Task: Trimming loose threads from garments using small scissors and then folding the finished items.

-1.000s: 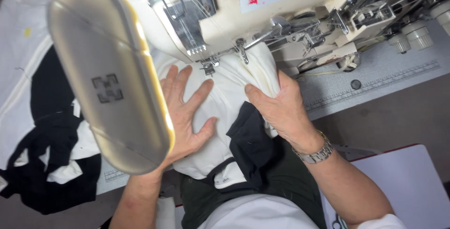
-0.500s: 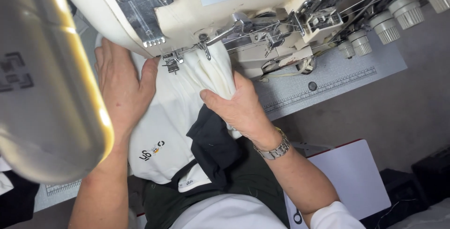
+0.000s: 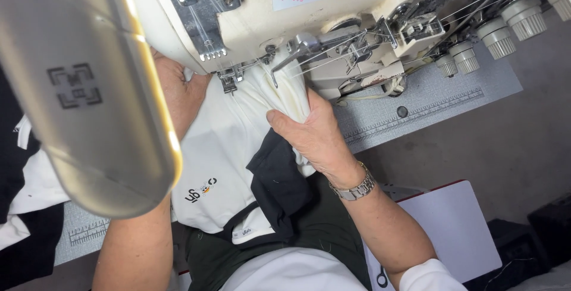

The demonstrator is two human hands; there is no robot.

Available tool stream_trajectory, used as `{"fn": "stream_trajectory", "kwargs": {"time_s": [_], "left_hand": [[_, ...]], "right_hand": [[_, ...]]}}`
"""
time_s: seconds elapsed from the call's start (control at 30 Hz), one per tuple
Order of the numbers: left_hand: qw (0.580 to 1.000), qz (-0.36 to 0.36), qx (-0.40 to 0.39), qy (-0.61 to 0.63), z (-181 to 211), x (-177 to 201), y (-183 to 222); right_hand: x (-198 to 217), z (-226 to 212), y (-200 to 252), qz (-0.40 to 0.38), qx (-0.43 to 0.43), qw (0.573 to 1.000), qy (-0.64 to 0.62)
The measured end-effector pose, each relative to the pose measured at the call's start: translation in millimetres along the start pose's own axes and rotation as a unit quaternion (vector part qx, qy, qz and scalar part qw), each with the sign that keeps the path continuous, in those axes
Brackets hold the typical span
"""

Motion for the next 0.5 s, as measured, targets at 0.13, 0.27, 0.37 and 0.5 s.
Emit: {"fn": "stream_trajectory", "kwargs": {"time_s": [0.13,0.27,0.37,0.5], "left_hand": [[1.0,0.002,-0.002,0.007,-14.5,-15.7,-0.3],[1.0,0.004,-0.004,0.017,-38.9,-46.2,0.8],[1.0,0.008,-0.004,0.02,-29.0,-37.7,-2.5],[1.0,0.012,-0.002,0.025,-31.4,-36.6,2.2]], "right_hand": [[-6.6,-13.1,2.2,0.002,0.002,1.0,-0.006],[-3.2,-2.5,-2.2,0.001,0.0,1.0,-0.006],[-8.9,-16.5,0.0,0.008,0.005,1.0,-0.023],[-8.7,-8.8,-0.8,0.013,0.003,0.999,-0.048]]}}
Point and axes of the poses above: each hand's wrist, its own y-axis away from the middle knuckle, its own x-axis out of the back of the hand, z = x × y, the point moved 5 cm from there along -y, towards the middle knuckle, and after that the axes turned 5 degrees about -x, right-handed, at the moved point
